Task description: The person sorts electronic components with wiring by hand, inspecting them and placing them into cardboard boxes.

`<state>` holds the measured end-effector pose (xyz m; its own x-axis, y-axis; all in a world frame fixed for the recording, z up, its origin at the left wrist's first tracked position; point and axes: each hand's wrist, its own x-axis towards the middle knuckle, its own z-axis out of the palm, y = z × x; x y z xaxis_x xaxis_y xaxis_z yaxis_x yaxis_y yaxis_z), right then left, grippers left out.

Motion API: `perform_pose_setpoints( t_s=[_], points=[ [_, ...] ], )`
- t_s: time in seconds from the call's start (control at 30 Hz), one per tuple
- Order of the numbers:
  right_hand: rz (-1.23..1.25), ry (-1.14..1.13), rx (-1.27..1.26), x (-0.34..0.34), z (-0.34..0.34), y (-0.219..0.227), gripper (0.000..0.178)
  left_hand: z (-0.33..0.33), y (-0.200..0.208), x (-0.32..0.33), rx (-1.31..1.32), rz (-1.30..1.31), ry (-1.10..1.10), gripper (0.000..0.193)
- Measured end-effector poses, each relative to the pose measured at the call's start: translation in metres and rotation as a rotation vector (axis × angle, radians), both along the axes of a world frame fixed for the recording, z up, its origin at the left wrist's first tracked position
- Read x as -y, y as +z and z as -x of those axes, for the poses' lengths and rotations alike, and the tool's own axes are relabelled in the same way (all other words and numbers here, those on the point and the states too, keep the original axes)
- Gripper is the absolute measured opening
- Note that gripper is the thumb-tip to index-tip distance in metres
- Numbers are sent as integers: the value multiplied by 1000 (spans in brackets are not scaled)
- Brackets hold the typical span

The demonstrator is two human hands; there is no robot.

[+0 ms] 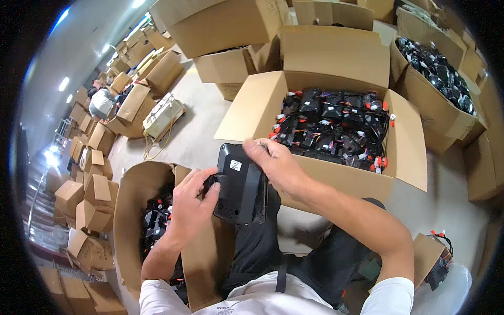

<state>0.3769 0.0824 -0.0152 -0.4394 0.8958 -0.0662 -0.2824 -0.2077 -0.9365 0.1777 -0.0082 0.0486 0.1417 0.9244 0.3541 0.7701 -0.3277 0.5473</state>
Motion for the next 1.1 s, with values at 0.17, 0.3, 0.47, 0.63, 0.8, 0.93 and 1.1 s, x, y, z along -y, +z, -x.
perform_pose_setpoints(
  t_s=[0.17,0.3,0.47,0.63,0.8,0.93,1.1],
  points=[
    [-85,-158,80,-3,-24,-7,50,-8,-14,-17,116,-14,-36,27],
    [81,-188,-124,-21,-29,-8,53,9,-11,-22,383,-267,63,37],
    [260,-188,-194,-25,-22,-12,47,-23,-41,-9,-451,-505,-307,73],
    [189,-121,-181,-25,-21,9,40,-14,-40,-44,-270,-680,-210,38],
    [-360,-237,143,-50,-36,2,52,-6,-13,-80,921,190,10,33],
    [-79,-166,-94,-48,-26,-9,57,-19,-27,-85,769,115,30,30],
    [82,-278,-268,-39,-28,-8,62,-34,-48,-113,1065,59,-43,37]
  ],
)
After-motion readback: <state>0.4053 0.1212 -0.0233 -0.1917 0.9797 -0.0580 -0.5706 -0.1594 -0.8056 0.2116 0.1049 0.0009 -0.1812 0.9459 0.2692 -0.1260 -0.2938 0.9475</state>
